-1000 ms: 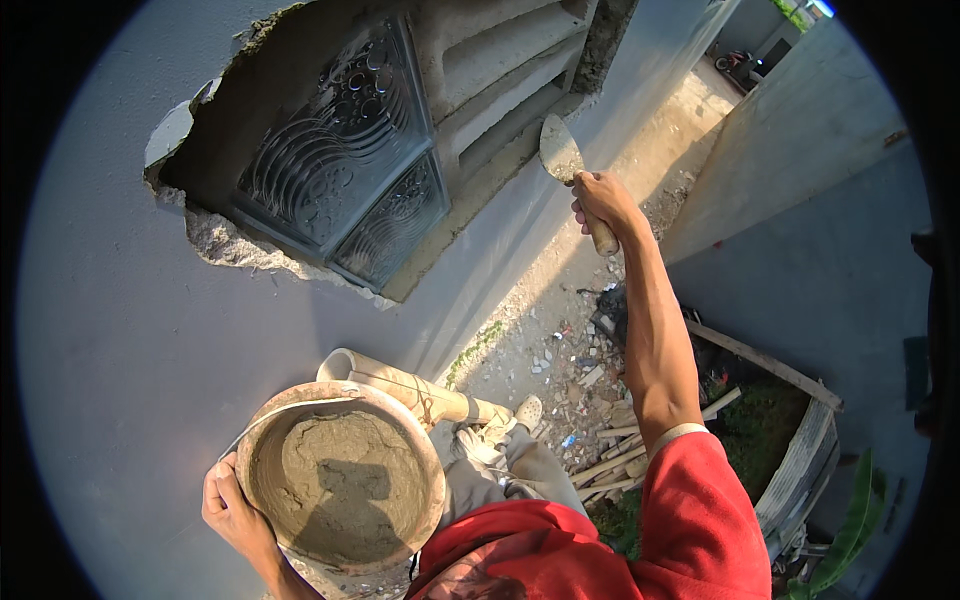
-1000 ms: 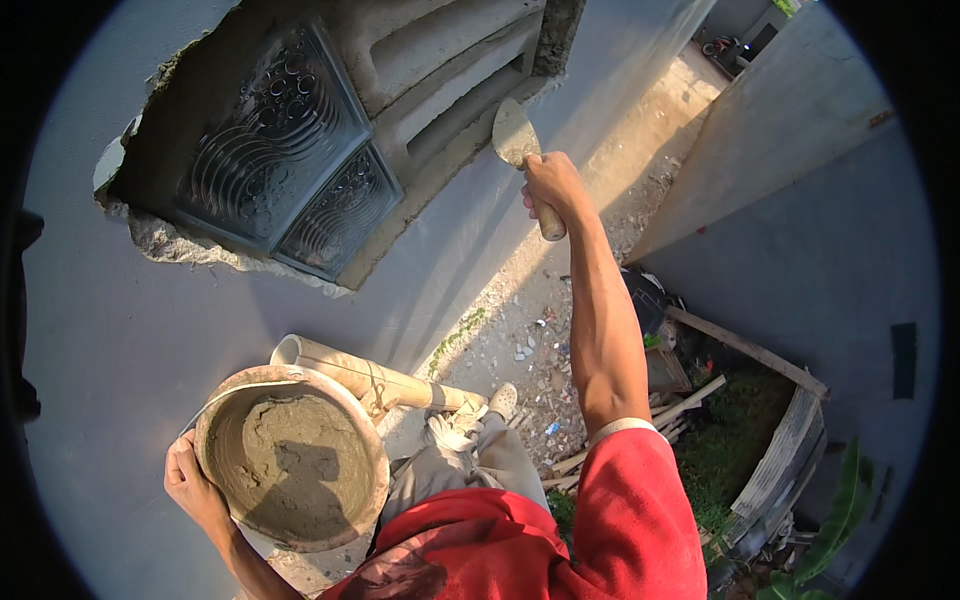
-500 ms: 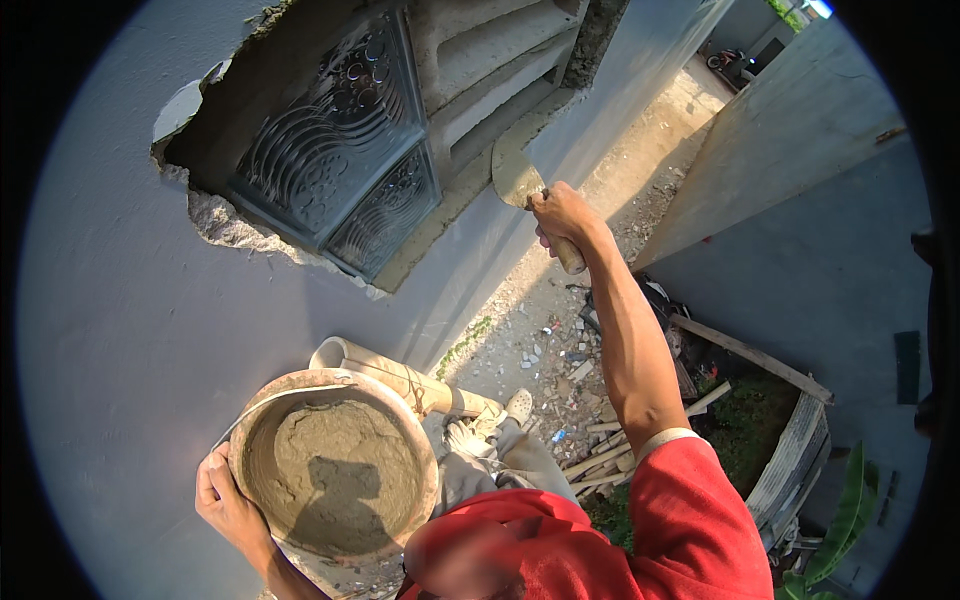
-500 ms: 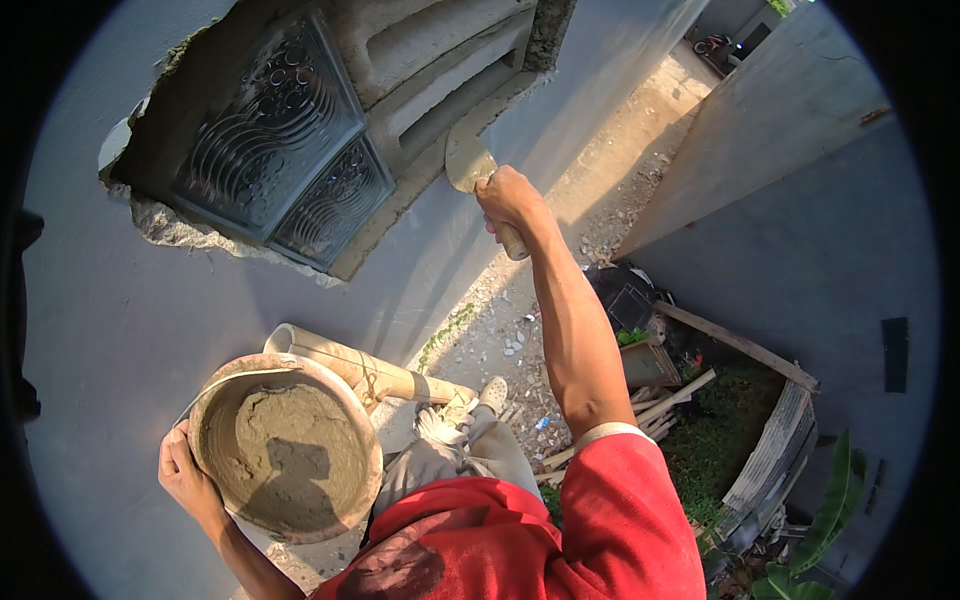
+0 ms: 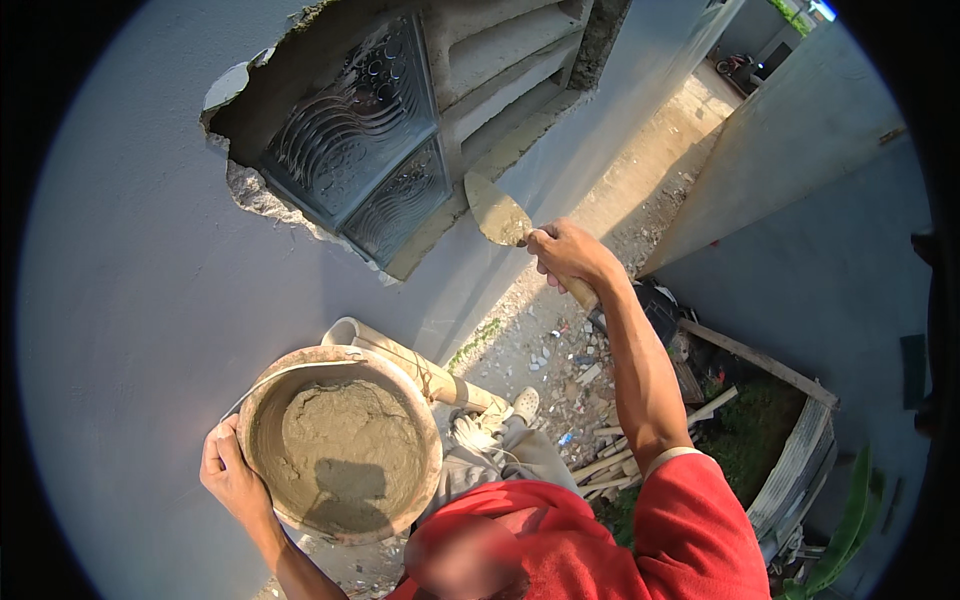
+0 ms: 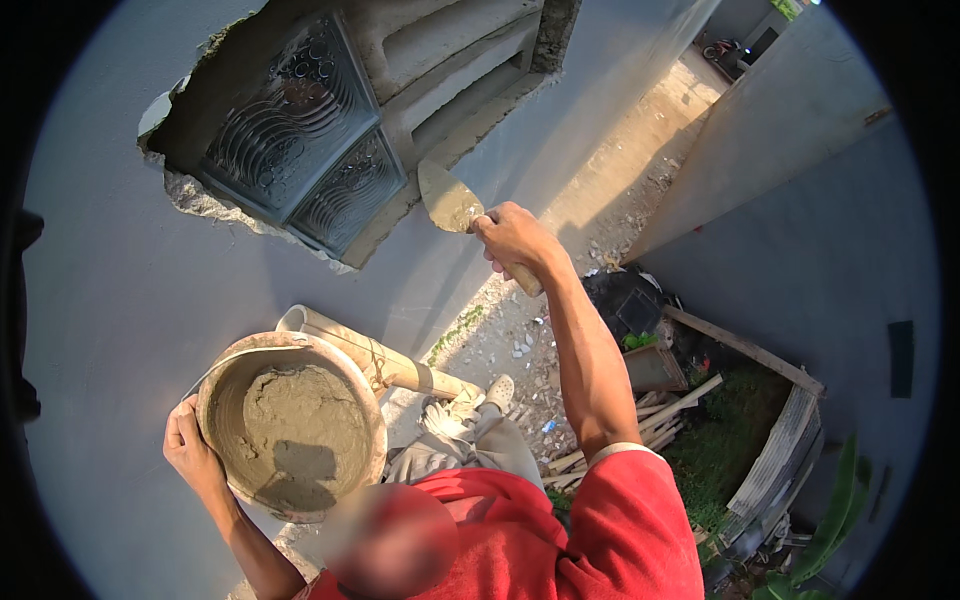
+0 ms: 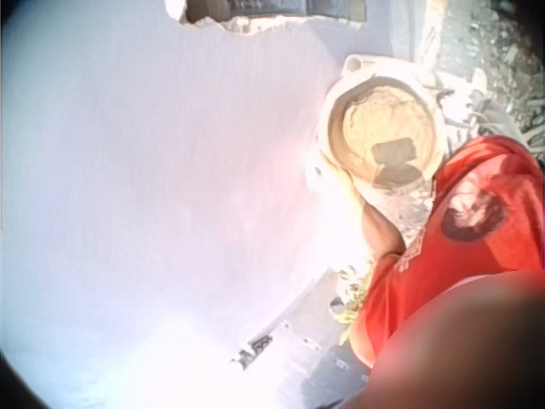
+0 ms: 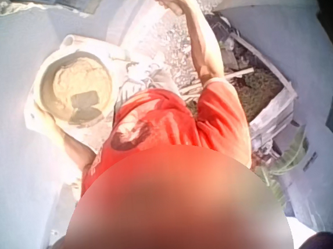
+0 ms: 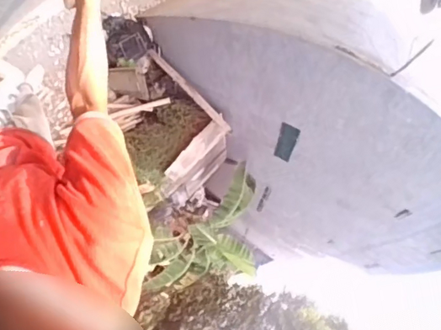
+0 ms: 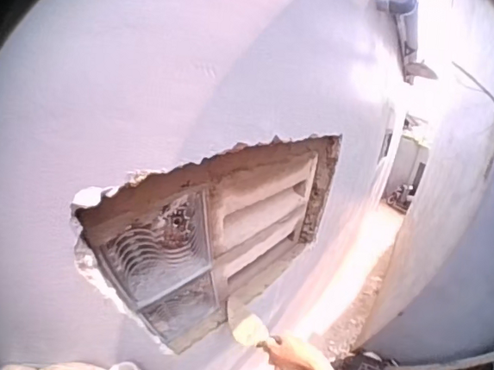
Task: The person scoops cement from a bucket with a trowel and applies it to the wall around a decorative vent, smoothing the surface. The person repeatedly scoops and spreads cement to cover the wall area.
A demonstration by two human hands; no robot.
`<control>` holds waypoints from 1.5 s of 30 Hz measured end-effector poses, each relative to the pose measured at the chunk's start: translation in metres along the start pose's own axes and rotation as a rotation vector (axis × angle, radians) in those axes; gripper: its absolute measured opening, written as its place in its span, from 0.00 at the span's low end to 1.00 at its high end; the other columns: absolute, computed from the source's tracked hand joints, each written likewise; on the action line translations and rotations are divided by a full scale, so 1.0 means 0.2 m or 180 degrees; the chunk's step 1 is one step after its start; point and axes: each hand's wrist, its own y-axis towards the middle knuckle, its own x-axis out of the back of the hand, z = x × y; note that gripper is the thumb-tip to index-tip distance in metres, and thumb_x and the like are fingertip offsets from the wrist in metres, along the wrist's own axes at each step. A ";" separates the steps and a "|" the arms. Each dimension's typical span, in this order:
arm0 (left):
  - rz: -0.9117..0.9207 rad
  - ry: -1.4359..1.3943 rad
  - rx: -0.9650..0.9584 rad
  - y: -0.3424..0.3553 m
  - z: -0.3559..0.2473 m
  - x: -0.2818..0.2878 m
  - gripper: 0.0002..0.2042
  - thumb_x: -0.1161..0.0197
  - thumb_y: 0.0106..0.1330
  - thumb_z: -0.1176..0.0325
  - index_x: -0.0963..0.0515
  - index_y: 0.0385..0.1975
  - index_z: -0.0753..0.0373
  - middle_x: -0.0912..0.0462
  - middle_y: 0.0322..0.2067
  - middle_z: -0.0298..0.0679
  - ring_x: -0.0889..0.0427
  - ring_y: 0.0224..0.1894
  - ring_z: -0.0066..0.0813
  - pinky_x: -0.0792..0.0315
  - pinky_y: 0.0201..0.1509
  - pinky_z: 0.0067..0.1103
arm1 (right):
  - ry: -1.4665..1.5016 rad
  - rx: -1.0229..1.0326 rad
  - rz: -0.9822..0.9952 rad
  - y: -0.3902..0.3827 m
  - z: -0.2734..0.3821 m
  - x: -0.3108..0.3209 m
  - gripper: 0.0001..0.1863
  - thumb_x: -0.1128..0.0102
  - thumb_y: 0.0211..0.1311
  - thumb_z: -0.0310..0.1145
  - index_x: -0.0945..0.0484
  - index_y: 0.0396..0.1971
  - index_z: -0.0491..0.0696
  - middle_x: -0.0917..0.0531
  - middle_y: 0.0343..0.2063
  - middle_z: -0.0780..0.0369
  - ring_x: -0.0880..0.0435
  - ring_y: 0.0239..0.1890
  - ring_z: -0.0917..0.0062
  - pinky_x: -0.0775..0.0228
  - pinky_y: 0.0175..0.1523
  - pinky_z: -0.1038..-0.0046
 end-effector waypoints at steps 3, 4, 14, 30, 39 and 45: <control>0.0042 -0.0034 0.0028 -0.01 -0.02 0.00 0.16 0.42 0.80 0.63 0.14 0.39 0.70 0.14 0.33 0.33 0.21 0.36 0.18 0.26 0.45 0.20 | 0.0266 -0.0150 -0.0778 0.13 0.03 0.08 0.20 0.52 0.74 0.40 0.20 0.40 0.35 0.19 0.21 0.59 0.19 0.18 0.74 0.24 0.21 0.69; 0.0063 -0.0046 0.0039 -0.01 -0.02 0.00 0.16 0.42 0.80 0.63 0.14 0.39 0.70 0.14 0.33 0.33 0.21 0.37 0.18 0.26 0.45 0.20 | 0.0370 -0.0235 -0.0974 0.18 0.04 0.11 0.20 0.51 0.73 0.39 0.20 0.39 0.36 0.19 0.21 0.59 0.19 0.18 0.74 0.24 0.21 0.69; -0.0010 -0.0058 0.0207 -0.01 -0.01 0.00 0.16 0.42 0.80 0.62 0.14 0.41 0.70 0.14 0.34 0.33 0.21 0.37 0.18 0.26 0.46 0.20 | -0.0401 -0.0030 -0.0308 0.11 0.02 -0.17 0.21 0.50 0.74 0.41 0.23 0.31 0.35 0.21 0.16 0.58 0.18 0.16 0.72 0.23 0.19 0.65; 0.0059 0.0095 -0.0062 0.01 0.01 0.01 0.16 0.44 0.80 0.63 0.15 0.39 0.70 0.15 0.33 0.33 0.23 0.34 0.19 0.27 0.42 0.20 | 0.1579 0.0575 -0.1391 0.39 -0.72 -0.36 0.19 0.48 0.78 0.45 0.23 0.37 0.43 0.19 0.23 0.59 0.18 0.23 0.72 0.25 0.29 0.67; 0.0126 0.0627 -0.0397 0.02 0.02 0.03 0.19 0.48 0.83 0.61 0.16 0.37 0.70 0.17 0.32 0.34 0.24 0.33 0.19 0.28 0.41 0.20 | 0.0818 0.1606 -0.2095 0.78 -0.91 -0.58 0.15 0.46 0.78 0.42 0.20 0.43 0.44 0.17 0.29 0.57 0.17 0.33 0.64 0.26 0.43 0.64; 0.0206 0.0704 -0.0460 0.05 0.07 0.07 0.19 0.50 0.83 0.62 0.18 0.40 0.71 0.16 0.34 0.35 0.22 0.35 0.20 0.26 0.42 0.20 | 0.1111 0.1500 -0.1888 0.99 -0.99 -0.48 0.16 0.47 0.79 0.42 0.21 0.41 0.44 0.17 0.28 0.58 0.18 0.31 0.69 0.25 0.42 0.66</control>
